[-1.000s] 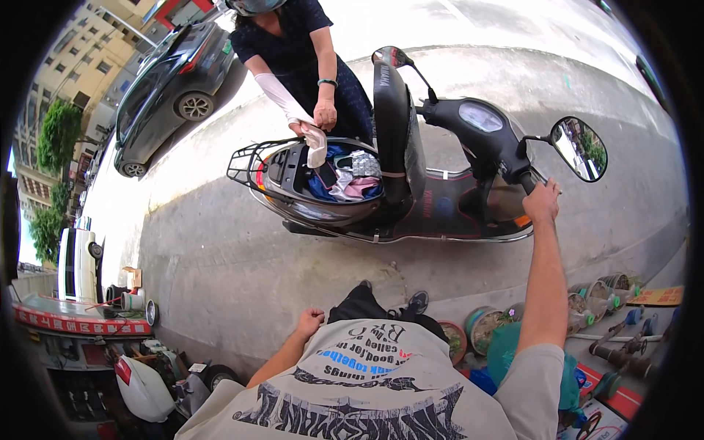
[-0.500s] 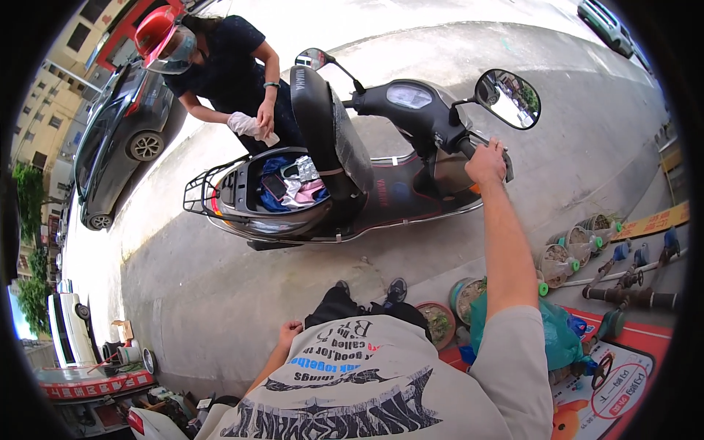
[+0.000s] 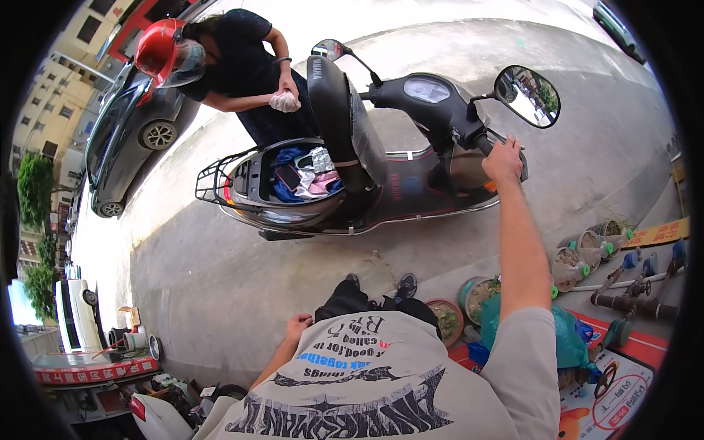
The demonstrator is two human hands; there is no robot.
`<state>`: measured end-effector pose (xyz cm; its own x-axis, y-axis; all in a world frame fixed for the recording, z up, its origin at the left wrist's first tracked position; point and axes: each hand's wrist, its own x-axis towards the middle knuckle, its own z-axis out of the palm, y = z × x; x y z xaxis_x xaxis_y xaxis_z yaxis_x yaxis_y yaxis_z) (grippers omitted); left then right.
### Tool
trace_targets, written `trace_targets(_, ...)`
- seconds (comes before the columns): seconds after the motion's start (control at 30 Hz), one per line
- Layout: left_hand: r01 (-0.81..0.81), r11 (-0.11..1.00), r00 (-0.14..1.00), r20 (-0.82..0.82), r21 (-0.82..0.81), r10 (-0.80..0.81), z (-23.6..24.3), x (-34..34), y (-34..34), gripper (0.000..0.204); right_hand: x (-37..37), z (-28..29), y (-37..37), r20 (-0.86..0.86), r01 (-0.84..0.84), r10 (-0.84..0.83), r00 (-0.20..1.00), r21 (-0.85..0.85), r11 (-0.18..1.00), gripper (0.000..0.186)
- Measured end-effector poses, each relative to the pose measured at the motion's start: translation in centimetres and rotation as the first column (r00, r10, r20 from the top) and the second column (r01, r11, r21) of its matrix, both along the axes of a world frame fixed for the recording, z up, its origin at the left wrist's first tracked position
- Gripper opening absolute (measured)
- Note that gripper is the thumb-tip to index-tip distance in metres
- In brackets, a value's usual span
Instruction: Checking the storage compartment, handlebars, and rear brake mechanism of a scooter.
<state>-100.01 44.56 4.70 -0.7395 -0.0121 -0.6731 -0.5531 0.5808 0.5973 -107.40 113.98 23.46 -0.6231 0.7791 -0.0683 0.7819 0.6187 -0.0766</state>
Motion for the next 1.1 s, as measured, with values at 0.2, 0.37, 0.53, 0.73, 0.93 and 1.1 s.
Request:
trace_targets(0.2,0.012,0.999,1.0,0.001,-0.039,-0.011,0.0,0.4,0.2,0.026,0.1,0.2,-0.2,-0.018,0.003,-0.003,1.0,-0.002,1.0,0.042)
trace_targets(0.37,0.001,1.0,1.0,0.008,-0.026,-0.001,-0.6,0.6,0.0,0.026,0.2,0.3,-0.2,0.0,0.007,-0.007,1.0,-0.002,1.0,0.043)
trace_targets(0.53,-0.003,1.0,1.0,-0.008,-0.031,0.003,-0.6,0.0,0.5,0.024,-0.1,0.0,0.3,0.009,0.003,-0.003,1.0,-0.005,1.0,0.043)
trace_targets(0.73,-0.019,0.998,0.998,-0.062,-0.065,0.015,-0.5,0.7,-0.7,0.023,-1.5,0.1,-0.6,-0.024,-0.052,0.053,0.998,0.007,0.999,0.041)
trace_targets(0.93,0.068,0.978,0.984,-0.15,-0.198,-0.099,0.5,-0.3,1.9,0.023,0.7,-3.7,4.5,0.05,-0.086,0.081,0.995,0.115,0.99,0.036)
trace_targets(1.1,-0.039,0.978,0.991,-0.135,-0.205,0.011,0.1,1.3,1.7,0.023,-0.5,-5.9,6.1,0.12,-0.189,0.171,0.978,0.158,0.969,0.037)
